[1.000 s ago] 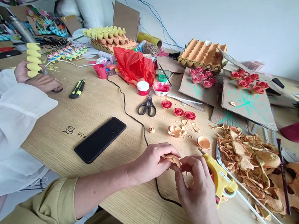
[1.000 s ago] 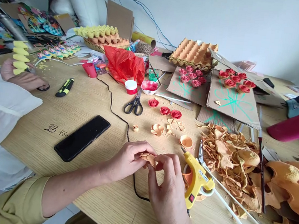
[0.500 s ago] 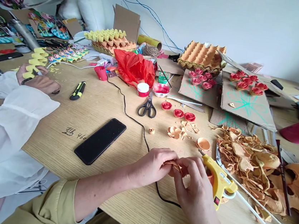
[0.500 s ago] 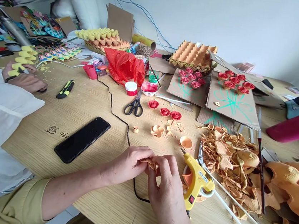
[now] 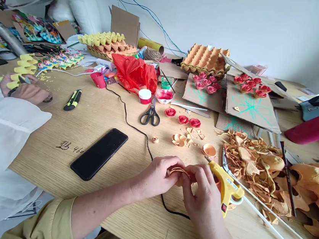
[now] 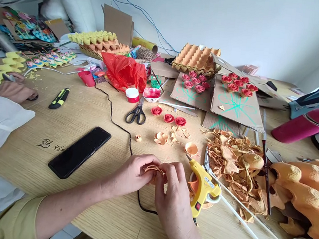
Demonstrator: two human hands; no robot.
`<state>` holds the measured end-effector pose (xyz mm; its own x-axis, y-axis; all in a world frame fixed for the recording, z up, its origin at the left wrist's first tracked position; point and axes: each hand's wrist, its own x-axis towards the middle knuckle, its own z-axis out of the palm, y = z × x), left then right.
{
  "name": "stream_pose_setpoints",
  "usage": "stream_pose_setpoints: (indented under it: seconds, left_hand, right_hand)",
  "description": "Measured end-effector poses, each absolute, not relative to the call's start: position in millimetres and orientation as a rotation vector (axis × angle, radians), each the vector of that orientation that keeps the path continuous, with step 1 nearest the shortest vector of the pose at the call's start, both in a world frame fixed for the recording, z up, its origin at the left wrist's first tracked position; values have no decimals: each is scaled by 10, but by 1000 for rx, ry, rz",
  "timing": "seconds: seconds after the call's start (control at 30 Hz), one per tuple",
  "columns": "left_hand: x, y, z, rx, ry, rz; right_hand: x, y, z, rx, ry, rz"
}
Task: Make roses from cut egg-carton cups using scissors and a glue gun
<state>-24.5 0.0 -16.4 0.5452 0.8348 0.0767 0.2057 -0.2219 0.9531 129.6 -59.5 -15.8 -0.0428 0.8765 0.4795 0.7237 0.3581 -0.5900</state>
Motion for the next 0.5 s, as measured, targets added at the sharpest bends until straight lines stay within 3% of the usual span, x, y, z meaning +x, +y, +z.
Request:
stream_pose_setpoints:
  seconds: [0.5]
  left_hand:
    - [-234, 5, -154, 1835, 905, 708]
  right_hand:
    - [1285, -599, -161, -1382, -1844, 330]
